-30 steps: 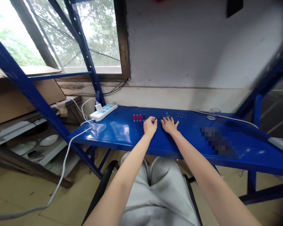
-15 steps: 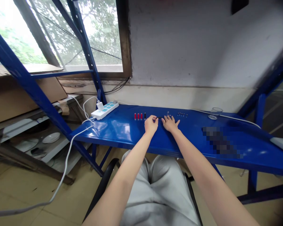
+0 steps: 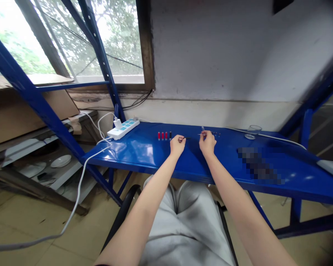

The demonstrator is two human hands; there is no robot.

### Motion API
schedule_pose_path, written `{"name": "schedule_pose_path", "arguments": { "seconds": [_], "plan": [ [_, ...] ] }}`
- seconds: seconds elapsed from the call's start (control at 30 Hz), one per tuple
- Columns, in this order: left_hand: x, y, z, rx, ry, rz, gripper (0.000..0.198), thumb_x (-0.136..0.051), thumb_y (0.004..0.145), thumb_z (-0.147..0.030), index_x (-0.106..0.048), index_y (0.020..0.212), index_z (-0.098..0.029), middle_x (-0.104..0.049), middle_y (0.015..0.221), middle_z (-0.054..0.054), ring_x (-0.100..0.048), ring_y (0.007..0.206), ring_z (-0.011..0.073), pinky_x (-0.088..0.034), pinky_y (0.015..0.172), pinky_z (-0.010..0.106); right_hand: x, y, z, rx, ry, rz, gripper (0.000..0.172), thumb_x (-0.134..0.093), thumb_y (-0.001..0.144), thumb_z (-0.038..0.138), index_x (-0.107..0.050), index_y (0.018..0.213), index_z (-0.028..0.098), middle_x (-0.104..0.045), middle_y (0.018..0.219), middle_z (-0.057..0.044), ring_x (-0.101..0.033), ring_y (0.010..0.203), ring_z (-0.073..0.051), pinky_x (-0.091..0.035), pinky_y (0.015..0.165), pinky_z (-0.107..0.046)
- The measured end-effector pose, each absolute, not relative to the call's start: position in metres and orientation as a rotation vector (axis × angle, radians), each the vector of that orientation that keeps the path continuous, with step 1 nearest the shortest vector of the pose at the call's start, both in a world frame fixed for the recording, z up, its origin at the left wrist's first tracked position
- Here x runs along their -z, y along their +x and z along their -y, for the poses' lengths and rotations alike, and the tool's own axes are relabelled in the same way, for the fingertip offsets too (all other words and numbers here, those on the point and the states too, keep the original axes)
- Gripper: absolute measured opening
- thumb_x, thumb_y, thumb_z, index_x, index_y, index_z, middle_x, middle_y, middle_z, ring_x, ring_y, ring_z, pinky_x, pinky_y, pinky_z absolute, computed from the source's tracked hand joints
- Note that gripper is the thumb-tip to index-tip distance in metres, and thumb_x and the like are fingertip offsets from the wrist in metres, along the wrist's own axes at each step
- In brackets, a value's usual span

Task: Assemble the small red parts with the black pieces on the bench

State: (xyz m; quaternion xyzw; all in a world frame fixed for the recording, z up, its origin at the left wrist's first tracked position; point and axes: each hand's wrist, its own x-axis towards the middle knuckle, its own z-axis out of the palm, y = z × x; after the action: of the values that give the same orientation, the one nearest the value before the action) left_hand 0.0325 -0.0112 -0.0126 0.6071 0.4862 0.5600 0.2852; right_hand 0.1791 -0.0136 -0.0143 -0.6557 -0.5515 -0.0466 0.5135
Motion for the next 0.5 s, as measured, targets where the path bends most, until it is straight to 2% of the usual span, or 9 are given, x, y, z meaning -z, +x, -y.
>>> {"name": "schedule_pose_path", "arguments": {
  "seconds": [0.13,0.27,0.5],
  "plan": [
    [0.015,0.0317,0.0073,-1.455,1.537,-1.245,0.009,-0.061,0.072,-0.018,-0.063,0.079,-0.013,-0.065,0.074,0.006,-0.06,0.068,0.0117,-0.047,0.067,0.024,0.0105,0.1826,0.016,-0.079,-1.339,1.163,0.021,-0.033,0.086,0.032,-0.045,0.096,0.019,-0.06,0.081,-0.006,-0.055,0.072,-0.016,-0.041,0.07,-0.03],
    [0.0176,0.0319,0.0034,-1.431,1.432,-1.193,0.011,-0.061,0.072,-0.017,-0.063,0.081,-0.012,-0.067,0.075,0.008,-0.063,0.073,0.014,-0.048,0.071,0.026,0.0086,0.1813,0.0167,-0.241,-1.263,1.105,0.025,-0.036,0.086,0.042,-0.047,0.087,0.019,-0.053,0.062,0.001,-0.05,0.057,-0.012,-0.04,0.06,-0.025],
    [0.0178,0.0333,0.0033,-1.401,1.381,-1.123,0.01,-0.062,0.071,-0.013,-0.063,0.08,-0.011,-0.068,0.075,0.009,-0.065,0.075,0.0151,-0.049,0.072,0.027,0.0081,0.1761,0.0168,-0.41,-1.175,1.125,0.038,-0.045,0.079,0.055,-0.05,0.076,0.018,-0.047,0.053,0.004,-0.043,0.047,-0.009,-0.034,0.048,-0.022]
  ]
}}
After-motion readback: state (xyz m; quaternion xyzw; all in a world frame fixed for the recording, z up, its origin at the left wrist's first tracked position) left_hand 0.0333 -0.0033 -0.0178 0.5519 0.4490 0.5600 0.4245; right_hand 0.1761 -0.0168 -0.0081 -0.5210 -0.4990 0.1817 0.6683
